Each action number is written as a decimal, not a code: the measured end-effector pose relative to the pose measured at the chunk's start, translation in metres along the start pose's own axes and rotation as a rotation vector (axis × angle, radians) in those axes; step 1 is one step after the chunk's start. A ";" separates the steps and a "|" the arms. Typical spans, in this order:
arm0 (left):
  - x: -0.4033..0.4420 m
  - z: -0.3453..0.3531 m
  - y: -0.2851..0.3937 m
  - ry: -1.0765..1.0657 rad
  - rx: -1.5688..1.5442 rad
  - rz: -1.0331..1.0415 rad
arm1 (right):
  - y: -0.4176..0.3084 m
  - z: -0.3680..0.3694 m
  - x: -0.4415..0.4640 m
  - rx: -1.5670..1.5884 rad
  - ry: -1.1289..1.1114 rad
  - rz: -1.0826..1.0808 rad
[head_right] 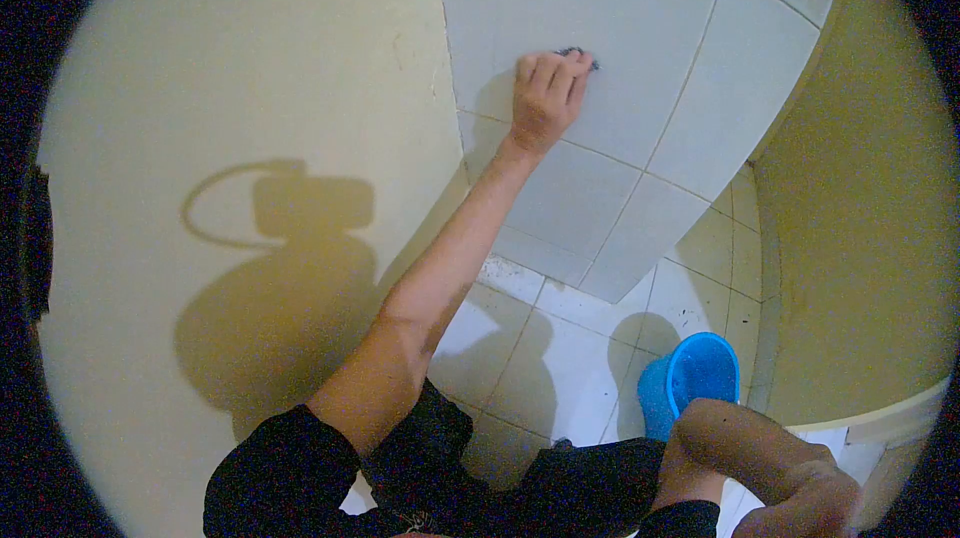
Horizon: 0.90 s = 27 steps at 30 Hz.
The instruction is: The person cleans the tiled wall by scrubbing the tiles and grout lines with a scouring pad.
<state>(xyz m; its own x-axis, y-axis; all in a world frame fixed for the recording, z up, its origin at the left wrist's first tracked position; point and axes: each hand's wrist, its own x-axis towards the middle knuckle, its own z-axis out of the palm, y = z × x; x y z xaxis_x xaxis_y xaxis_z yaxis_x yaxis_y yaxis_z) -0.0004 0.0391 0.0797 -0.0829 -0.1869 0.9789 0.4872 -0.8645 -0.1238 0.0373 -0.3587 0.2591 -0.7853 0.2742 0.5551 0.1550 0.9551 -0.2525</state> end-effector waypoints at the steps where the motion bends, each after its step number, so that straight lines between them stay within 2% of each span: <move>1: -0.001 0.002 0.003 0.004 -0.006 -0.005 | 0.001 -0.001 0.002 0.007 -0.016 -0.003; 9: -0.005 0.004 0.006 0.014 -0.020 -0.029 | -0.012 0.009 0.009 -0.042 0.019 0.136; 15: -0.005 0.003 0.005 -0.017 -0.023 -0.013 | -0.008 0.008 0.005 -0.037 0.062 0.061; 21: -0.004 0.002 0.005 -0.018 -0.044 -0.019 | -0.010 0.005 0.005 0.003 0.029 0.044; 24: -0.002 0.000 0.007 -0.021 -0.040 -0.022 | -0.015 0.005 0.004 0.006 0.045 0.109; 27: -0.003 0.002 0.006 -0.011 -0.025 -0.010 | -0.011 0.005 0.003 0.009 0.033 0.055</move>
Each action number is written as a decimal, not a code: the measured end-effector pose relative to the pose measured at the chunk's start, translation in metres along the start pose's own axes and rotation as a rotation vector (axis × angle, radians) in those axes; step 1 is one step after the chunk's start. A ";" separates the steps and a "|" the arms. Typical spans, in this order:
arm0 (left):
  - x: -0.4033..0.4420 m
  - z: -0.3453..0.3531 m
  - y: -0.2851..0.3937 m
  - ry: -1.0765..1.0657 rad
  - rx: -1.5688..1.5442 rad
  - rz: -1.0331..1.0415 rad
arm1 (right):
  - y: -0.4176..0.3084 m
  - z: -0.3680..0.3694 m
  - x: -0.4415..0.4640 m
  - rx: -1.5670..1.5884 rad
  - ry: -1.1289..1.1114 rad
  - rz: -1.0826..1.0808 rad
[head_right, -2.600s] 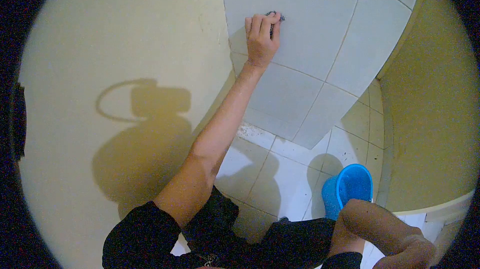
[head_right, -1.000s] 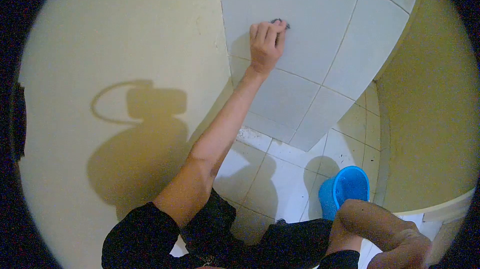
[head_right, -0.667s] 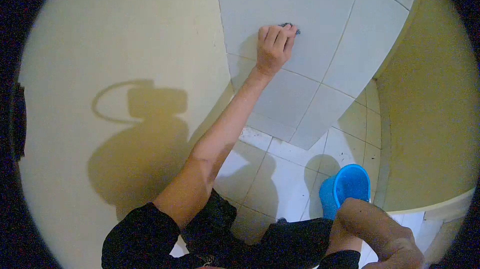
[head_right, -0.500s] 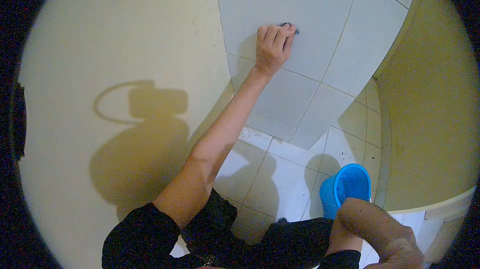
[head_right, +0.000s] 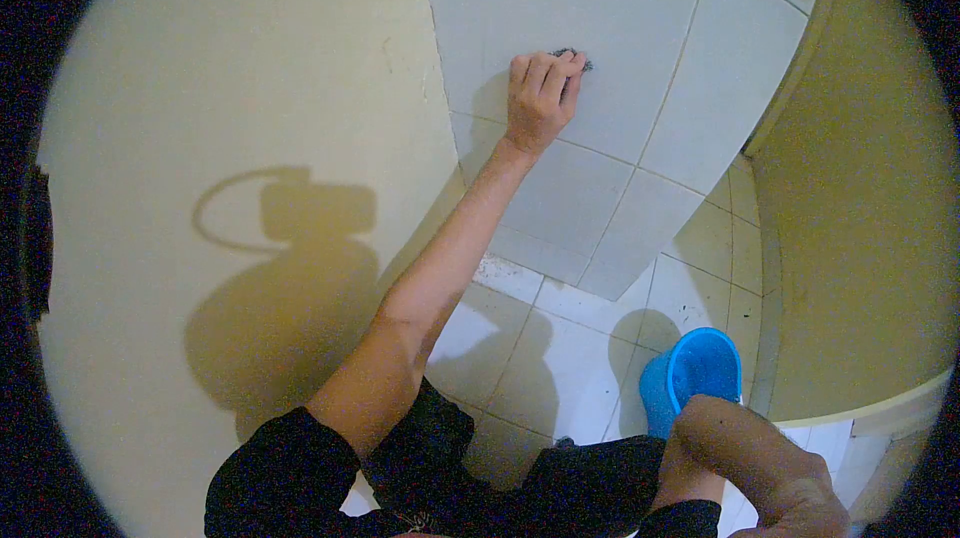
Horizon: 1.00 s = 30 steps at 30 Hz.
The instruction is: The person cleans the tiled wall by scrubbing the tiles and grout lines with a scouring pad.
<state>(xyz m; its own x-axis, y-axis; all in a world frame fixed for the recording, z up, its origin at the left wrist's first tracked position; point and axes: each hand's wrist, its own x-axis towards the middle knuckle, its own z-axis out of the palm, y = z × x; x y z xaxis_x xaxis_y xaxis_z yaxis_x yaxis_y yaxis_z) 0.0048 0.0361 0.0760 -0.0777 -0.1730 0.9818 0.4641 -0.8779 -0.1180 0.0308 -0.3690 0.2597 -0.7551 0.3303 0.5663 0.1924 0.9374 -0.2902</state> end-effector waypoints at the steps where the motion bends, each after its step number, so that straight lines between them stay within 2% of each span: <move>1: -0.001 0.001 0.000 0.000 0.002 0.000 | -0.001 -0.001 0.000 -0.002 -0.011 0.026; 15: -0.002 0.003 -0.001 0.016 -0.003 -0.010 | -0.004 -0.003 0.003 0.026 -0.057 0.104; 24: -0.001 0.001 0.001 0.002 -0.012 -0.013 | -0.007 0.005 0.002 0.011 0.048 0.133; 30: -0.002 0.000 0.000 -0.022 -0.005 -0.013 | -0.002 0.001 0.002 0.003 -0.013 0.046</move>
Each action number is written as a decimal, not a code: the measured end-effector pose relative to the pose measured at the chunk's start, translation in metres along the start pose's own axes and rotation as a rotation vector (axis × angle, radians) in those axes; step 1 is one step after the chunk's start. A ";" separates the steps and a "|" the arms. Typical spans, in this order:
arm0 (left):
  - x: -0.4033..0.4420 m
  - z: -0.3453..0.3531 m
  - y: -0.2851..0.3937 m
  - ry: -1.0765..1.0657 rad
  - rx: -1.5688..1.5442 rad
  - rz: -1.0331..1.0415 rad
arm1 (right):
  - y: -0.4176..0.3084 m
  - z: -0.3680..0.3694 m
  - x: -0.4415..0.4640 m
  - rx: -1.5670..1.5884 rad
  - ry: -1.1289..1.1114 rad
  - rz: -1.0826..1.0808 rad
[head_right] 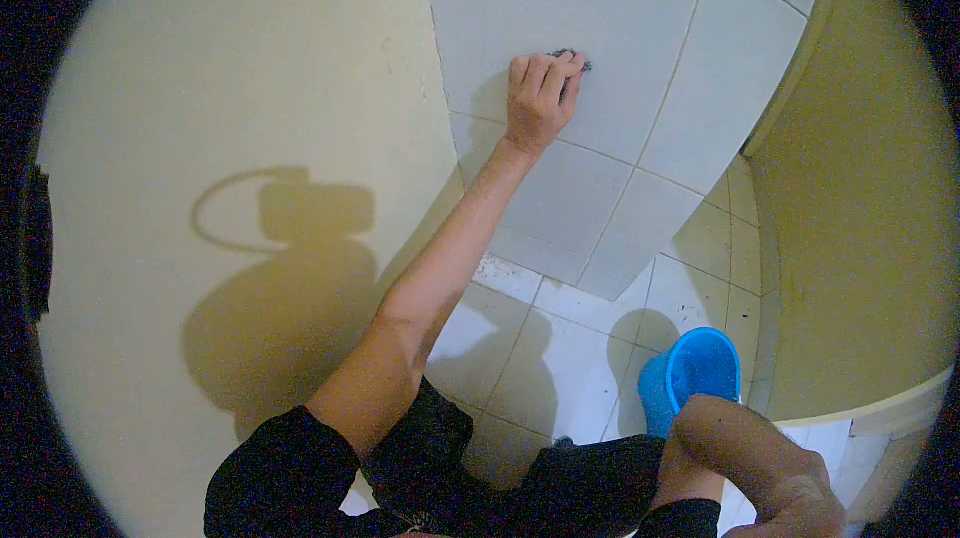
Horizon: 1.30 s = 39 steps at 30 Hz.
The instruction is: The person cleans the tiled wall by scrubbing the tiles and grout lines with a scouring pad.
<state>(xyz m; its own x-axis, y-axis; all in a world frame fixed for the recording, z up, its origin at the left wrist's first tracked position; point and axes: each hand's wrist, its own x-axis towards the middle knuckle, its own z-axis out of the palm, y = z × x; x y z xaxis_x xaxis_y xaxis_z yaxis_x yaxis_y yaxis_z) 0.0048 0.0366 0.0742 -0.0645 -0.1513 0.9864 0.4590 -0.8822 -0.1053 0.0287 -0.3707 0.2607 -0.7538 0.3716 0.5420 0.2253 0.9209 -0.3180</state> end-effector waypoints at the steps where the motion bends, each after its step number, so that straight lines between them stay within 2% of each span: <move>1: 0.000 0.000 0.000 -0.002 -0.002 -0.002 | 0.000 0.001 0.000 0.000 0.020 0.000; 6: -0.001 0.000 0.000 -0.007 -0.001 0.000 | 0.001 0.005 -0.001 -0.035 0.064 -0.027; 18: -0.001 0.002 0.000 0.022 -0.001 0.004 | 0.003 -0.003 0.001 0.030 -0.042 -0.016; 21: -0.001 0.001 0.001 0.020 0.002 -0.010 | 0.003 0.002 -0.001 0.016 0.027 -0.009; 27: 0.000 0.001 0.003 0.015 0.012 -0.015 | -0.002 0.002 -0.001 -0.014 0.028 0.035; 30: 0.002 0.003 0.005 0.018 0.009 0.001 | 0.000 -0.001 0.000 -0.010 -0.031 -0.009; 36: 0.007 0.005 0.013 -0.096 -0.032 0.195 | 0.001 0.001 0.001 0.022 0.016 0.039; 39: 0.012 0.000 0.004 -0.114 0.015 0.197 | -0.002 0.000 -0.001 0.017 -0.019 -0.012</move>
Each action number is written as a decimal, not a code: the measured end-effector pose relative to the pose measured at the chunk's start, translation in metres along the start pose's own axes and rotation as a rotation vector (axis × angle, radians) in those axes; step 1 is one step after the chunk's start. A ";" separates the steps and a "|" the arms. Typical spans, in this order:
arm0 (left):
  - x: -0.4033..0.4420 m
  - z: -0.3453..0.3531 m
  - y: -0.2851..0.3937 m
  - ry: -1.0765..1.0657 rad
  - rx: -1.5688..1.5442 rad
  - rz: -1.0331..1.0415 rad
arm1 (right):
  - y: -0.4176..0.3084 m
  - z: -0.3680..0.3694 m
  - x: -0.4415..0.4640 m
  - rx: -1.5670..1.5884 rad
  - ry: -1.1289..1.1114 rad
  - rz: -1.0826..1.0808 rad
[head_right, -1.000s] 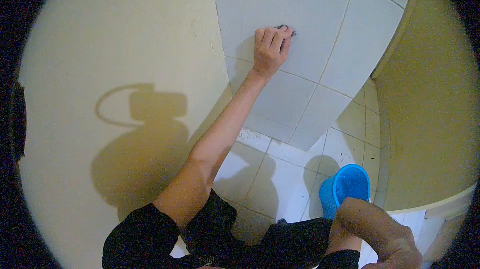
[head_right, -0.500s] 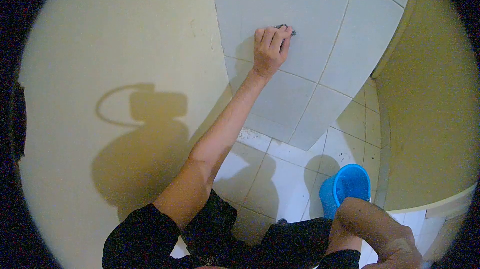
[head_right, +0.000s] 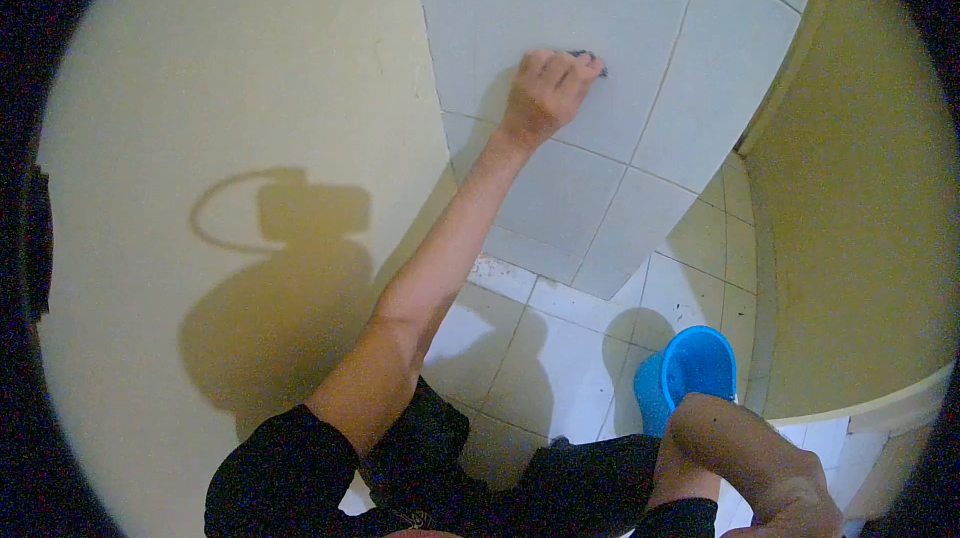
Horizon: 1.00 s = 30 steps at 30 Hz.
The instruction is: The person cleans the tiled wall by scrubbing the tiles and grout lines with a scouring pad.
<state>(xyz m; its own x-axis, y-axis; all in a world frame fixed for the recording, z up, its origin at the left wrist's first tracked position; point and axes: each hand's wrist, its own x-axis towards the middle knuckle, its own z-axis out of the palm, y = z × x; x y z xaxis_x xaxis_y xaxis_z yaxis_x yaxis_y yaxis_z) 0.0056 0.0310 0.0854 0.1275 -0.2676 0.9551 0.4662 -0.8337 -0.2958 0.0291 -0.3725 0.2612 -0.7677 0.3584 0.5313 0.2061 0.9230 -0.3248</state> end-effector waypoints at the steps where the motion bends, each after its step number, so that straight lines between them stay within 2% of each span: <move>1: 0.002 -0.001 -0.002 0.034 -0.022 -0.095 | 0.002 0.000 -0.001 0.007 0.010 -0.049; 3: 0.005 0.000 -0.004 0.097 -0.068 -0.285 | 0.009 0.000 -0.006 0.023 0.032 -0.146; 6: 0.009 0.001 0.001 0.198 -0.036 -0.507 | 0.001 -0.006 -0.005 0.037 -0.008 -0.032; 9: 0.010 0.002 0.007 0.115 -0.058 -0.352 | 0.000 -0.004 -0.005 0.060 0.026 -0.045; 12: 0.009 0.002 0.012 -0.034 -0.035 0.053 | 0.001 0.000 -0.007 0.019 0.087 -0.082; 15: 0.017 0.001 0.008 -0.018 -0.025 0.028 | -0.005 -0.007 -0.004 0.023 0.020 -0.021; 18: 0.026 -0.001 -0.001 0.096 -0.011 -0.207 | -0.001 0.006 -0.009 -0.017 0.170 -0.126; 21: 0.028 -0.002 -0.002 0.218 -0.008 -0.409 | -0.006 0.002 -0.006 -0.036 0.121 -0.064; 24: 0.024 -0.003 -0.002 0.070 0.025 -0.148 | -0.009 0.002 -0.004 -0.040 0.098 -0.013; 30: 0.026 -0.005 0.005 0.063 -0.042 -0.140 | -0.008 0.004 -0.004 -0.058 0.110 -0.060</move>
<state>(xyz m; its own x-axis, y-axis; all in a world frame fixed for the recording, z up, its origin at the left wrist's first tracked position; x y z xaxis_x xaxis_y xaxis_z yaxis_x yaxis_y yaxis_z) 0.0073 0.0177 0.1082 0.0081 -0.1763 0.9843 0.4388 -0.8839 -0.1619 0.0281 -0.3820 0.2590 -0.7093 0.3127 0.6318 0.1994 0.9486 -0.2456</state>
